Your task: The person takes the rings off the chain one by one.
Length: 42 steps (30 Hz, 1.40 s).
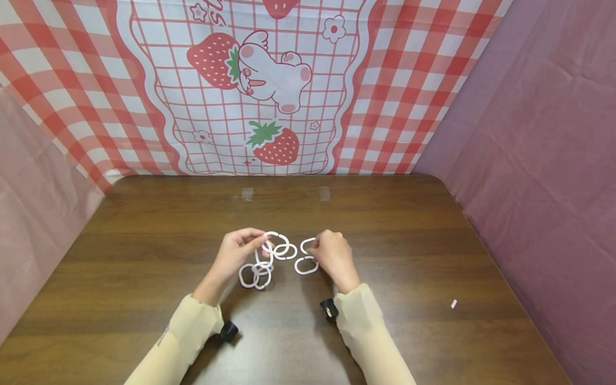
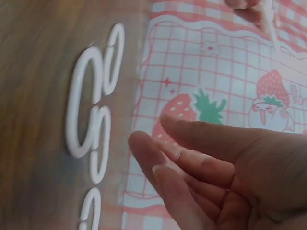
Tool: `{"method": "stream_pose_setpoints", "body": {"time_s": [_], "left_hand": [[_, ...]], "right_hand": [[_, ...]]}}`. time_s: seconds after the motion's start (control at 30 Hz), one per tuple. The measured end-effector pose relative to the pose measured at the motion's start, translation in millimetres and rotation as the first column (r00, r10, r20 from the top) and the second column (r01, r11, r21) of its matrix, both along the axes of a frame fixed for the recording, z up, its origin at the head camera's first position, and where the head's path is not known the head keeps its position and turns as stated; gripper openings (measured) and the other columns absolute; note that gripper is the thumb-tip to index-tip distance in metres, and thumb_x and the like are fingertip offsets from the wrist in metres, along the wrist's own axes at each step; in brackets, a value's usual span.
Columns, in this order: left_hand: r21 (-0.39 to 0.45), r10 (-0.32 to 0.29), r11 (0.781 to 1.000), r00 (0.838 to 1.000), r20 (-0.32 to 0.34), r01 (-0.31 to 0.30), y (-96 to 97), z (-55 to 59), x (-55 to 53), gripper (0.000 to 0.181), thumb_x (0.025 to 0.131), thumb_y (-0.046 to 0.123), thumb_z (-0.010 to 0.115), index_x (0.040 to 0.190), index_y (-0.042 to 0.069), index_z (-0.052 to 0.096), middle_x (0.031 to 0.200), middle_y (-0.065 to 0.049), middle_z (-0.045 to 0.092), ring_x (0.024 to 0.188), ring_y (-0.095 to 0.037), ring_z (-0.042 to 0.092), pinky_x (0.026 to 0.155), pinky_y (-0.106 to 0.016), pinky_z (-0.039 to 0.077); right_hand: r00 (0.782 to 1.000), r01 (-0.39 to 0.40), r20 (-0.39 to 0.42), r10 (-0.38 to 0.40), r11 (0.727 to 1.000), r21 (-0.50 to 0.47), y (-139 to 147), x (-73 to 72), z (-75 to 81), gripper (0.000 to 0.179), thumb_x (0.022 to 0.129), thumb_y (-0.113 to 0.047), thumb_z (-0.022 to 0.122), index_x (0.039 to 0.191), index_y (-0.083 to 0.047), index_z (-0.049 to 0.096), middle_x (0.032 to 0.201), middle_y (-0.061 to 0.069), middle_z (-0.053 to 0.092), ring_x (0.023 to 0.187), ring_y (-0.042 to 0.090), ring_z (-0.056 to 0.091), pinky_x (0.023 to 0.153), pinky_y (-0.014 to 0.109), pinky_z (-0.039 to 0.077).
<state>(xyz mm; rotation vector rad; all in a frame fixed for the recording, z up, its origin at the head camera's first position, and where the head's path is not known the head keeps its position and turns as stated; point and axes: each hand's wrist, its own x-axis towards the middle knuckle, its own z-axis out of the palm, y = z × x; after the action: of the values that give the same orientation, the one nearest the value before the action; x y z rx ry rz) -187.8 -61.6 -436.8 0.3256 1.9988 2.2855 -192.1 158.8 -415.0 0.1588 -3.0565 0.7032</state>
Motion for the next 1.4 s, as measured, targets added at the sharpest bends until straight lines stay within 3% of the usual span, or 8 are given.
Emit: {"method": "stream_pose_setpoints", "body": {"time_s": [0.17, 0.3, 0.53, 0.8, 0.93, 1.17, 1.3, 1.4], "left_hand": [[0.002, -0.002, 1.0, 1.0, -0.004, 0.002, 1.3, 0.2, 0.0, 0.022, 0.09, -0.006, 0.059, 0.106, -0.022, 0.058, 0.083, -0.023, 0.072, 0.059, -0.009, 0.066, 0.063, -0.026, 0.061], [0.008, -0.005, 1.0, 1.0, -0.002, 0.005, 2.3, 0.2, -0.1, 0.022, 0.09, -0.007, 0.059, 0.106, -0.022, 0.057, 0.085, -0.027, 0.071, 0.058, -0.008, 0.066, 0.062, -0.023, 0.06], [0.011, -0.008, 1.0, 1.0, 0.022, 0.007, 2.9, 1.5, 0.5, 0.023, 0.09, -0.006, 0.059, 0.107, -0.021, 0.057, 0.083, -0.021, 0.073, 0.058, -0.007, 0.066, 0.062, -0.025, 0.06], [0.009, 0.0, 1.0, 1.0, 0.022, 0.0, 2.8, 2.1, 0.3, 0.023, 0.09, -0.005, 0.06, 0.106, -0.021, 0.058, 0.078, -0.007, 0.074, 0.06, -0.008, 0.066, 0.063, -0.027, 0.061], [0.008, 0.002, 1.0, 1.0, 0.006, -0.002, 2.5, 2.6, 1.0, 0.022, 0.091, -0.005, 0.059, 0.106, -0.021, 0.058, 0.078, -0.009, 0.073, 0.06, -0.008, 0.066, 0.064, -0.027, 0.061], [0.008, -0.003, 1.0, 1.0, -0.011, 0.003, 2.5, 3.0, 2.3, 0.023, 0.091, -0.004, 0.059, 0.107, -0.022, 0.058, 0.085, -0.024, 0.072, 0.059, -0.008, 0.065, 0.063, -0.026, 0.06], [0.009, 0.0, 1.0, 1.0, -0.006, 0.0, 2.3, 2.1, 1.9, 0.024, 0.091, -0.004, 0.059, 0.107, -0.022, 0.058, 0.081, -0.017, 0.073, 0.059, -0.008, 0.065, 0.064, -0.027, 0.061], [0.013, -0.003, 1.0, 1.0, -0.013, 0.003, 2.3, 1.3, 1.3, 0.023, 0.092, -0.004, 0.059, 0.107, -0.021, 0.058, 0.08, -0.01, 0.074, 0.06, -0.008, 0.066, 0.065, -0.026, 0.06]], "right_hand": [[0.996, -0.094, -0.007, 0.093, 0.989, -0.115, -4, 2.1, 7.3, 0.008, 0.081, -0.015, 0.073, 0.077, -0.009, 0.075, 0.063, -0.001, 0.07, 0.057, 0.007, 0.056, 0.061, 0.024, 0.045], [0.985, -0.172, -0.034, 0.168, 0.962, -0.21, -7, 3.4, 10.5, 0.008, 0.082, -0.014, 0.073, 0.083, -0.006, 0.076, 0.068, 0.002, 0.073, 0.059, 0.009, 0.064, 0.061, 0.021, 0.048], [0.965, -0.225, 0.028, 0.262, 0.874, -0.43, -12, 7.4, 15.2, 0.015, 0.084, -0.01, 0.073, 0.094, 0.002, 0.074, 0.082, 0.014, 0.075, 0.074, 0.031, 0.073, 0.057, 0.024, 0.059], [0.927, -0.263, 0.085, 0.364, 0.796, -0.546, -11, 9.0, 18.5, 0.021, 0.085, -0.003, 0.069, 0.101, 0.01, 0.068, 0.087, 0.02, 0.074, 0.079, 0.023, 0.072, 0.063, 0.026, 0.061], [0.923, -0.238, 0.094, 0.373, 0.746, -0.622, -11, 8.5, 19.7, 0.021, 0.088, -0.005, 0.067, 0.101, 0.012, 0.067, 0.087, 0.025, 0.072, 0.076, 0.025, 0.072, 0.063, 0.036, 0.063], [0.949, -0.235, 0.024, 0.315, 0.754, -0.614, -14, 8.8, 23.3, 0.019, 0.089, -0.009, 0.068, 0.098, 0.008, 0.069, 0.083, 0.026, 0.071, 0.063, 0.006, 0.065, 0.061, 0.046, 0.061], [0.948, -0.241, 0.016, 0.318, 0.751, -0.615, -15, 9.5, 23.7, 0.019, 0.086, -0.005, 0.071, 0.098, 0.009, 0.068, 0.086, 0.023, 0.071, 0.065, 0.003, 0.065, 0.063, 0.047, 0.061], [0.949, -0.257, -0.012, 0.314, 0.754, -0.605, -15, 10.2, 25.4, 0.018, 0.085, -0.005, 0.072, 0.097, 0.008, 0.069, 0.086, 0.022, 0.072, 0.063, 0.002, 0.064, 0.06, 0.039, 0.062]]}}
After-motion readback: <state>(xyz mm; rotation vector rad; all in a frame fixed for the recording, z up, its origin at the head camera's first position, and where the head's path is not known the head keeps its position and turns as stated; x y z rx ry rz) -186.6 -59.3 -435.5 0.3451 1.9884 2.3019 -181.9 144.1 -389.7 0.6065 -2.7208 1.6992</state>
